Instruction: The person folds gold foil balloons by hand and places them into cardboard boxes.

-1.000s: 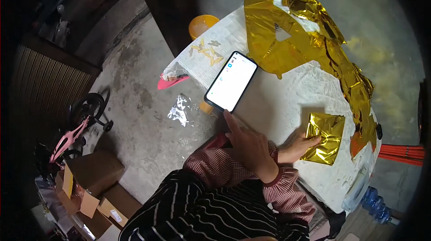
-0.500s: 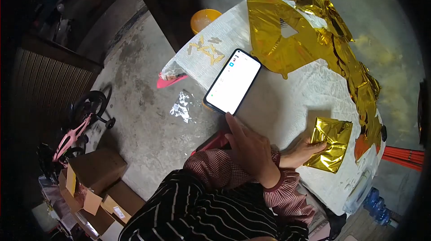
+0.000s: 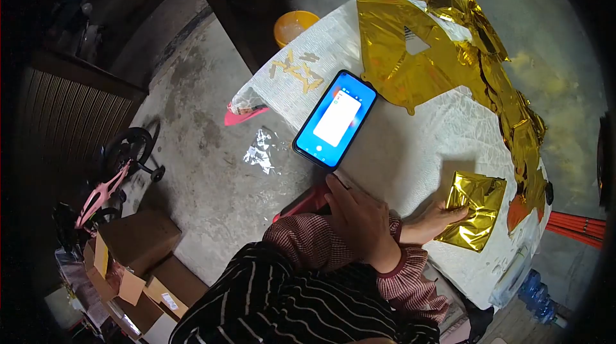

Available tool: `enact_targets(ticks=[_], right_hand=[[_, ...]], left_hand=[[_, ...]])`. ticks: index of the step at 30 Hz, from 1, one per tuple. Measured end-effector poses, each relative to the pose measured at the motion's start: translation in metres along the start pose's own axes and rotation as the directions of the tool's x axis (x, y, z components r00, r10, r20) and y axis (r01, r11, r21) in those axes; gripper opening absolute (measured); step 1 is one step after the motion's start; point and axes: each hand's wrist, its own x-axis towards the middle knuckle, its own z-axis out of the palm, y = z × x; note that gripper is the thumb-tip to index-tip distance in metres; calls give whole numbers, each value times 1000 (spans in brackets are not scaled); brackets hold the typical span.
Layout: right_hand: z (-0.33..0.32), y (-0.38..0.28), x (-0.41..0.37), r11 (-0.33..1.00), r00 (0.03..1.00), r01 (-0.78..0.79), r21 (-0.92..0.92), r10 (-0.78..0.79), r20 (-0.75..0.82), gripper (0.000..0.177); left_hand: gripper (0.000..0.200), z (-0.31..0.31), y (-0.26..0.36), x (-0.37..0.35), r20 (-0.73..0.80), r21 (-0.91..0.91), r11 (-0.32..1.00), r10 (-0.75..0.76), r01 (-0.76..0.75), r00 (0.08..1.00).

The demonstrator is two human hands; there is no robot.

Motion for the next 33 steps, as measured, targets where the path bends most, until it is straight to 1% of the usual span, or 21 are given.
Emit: enact_targets(ticks=[4, 6, 8, 10, 11, 12, 16, 19, 21, 22, 24, 25, 27, 28, 29, 30, 31, 33], right_hand=[[-3, -5, 8, 1000, 999, 12, 28, -10, -43, 39], [-4, -6, 10, 998, 995, -64, -17, 65, 81, 47], [-1, -5, 11, 998, 994, -62, -15, 63, 93, 50], [1, -5, 11, 998, 993, -60, -13, 61, 103, 53], [1, -5, 11, 998, 994, -55, -6, 55, 95, 54], [1, -6, 12, 999, 995, -49, 0, 49, 86, 54], [4, -5, 13, 999, 992, -32, 4, 31, 119, 55], [-1, -7, 20, 1000, 989, 10, -17, -8, 145, 55], [-12, -9, 30, 994, 974, -50, -96, 70, 216, 56], [-16, -8, 32, 994, 974, -50, -97, 70, 216, 56], [-24, -2, 38, 983, 971, -48, -175, 87, 222, 56], [-27, 4, 43, 983, 971, -48, -178, 88, 221, 56], [-32, 17, 55, 962, 945, -18, -272, 105, 310, 55], [-33, 25, 62, 962, 945, -20, -274, 107, 309, 55], [-32, 35, 70, 926, 979, -73, -370, 138, 152, 55], [-32, 39, 73, 881, 989, -138, -453, 149, -11, 54], [-36, 35, 75, 879, 989, -138, -456, 148, -12, 54], [-47, 25, 80, 879, 972, -204, -431, 233, 15, 53]], left_hand=[[70, -1, 1, 0, -19, 25, 1000, -4, 5, 1000], [69, 0, 1, 0, -27, 35, 999, -8, 8, 1000], [68, 31, 60, -26, -32, 40, 999, -8, 9, 999], [75, 65, 132, -67, -10, 223, 975, 0, 2, 1000], [75, 45, 109, -53, -10, 224, 975, 0, 2, 1000], [73, 51, 119, -60, -11, 222, 975, 6, -3, 1000], [67, 36, 99, -51, -11, 213, 977, 27, -24, 1000], [62, 27, 87, -45, -9, 208, 977, 46, -43, 999], [58, 22, 79, -42, -10, 204, 977, 58, -55, 998], [57, 20, 75, -41, -10, 201, 978, 64, -60, 998], [53, 17, 67, -38, -6, 195, 978, 73, -70, 997], [52, 16, 64, -36, -4, 193, 978, 78, -76, 997], [49, 13, 57, -35, -1, 187, 979, 87, -85, 996], [47, 14, 54, -33, 0, 185, 979, 90, -89, 996], [45, 14, 51, -33, 1, 181, 979, 93, -91, 996], [44, 14, 48, -32, 2, 178, 979, 96, -95, 995], [42, 14, 46, -30, 4, 175, 979, 102, -101, 995], [39, 14, 44, -26, 4, 165, 979, 119, -118, 993]])
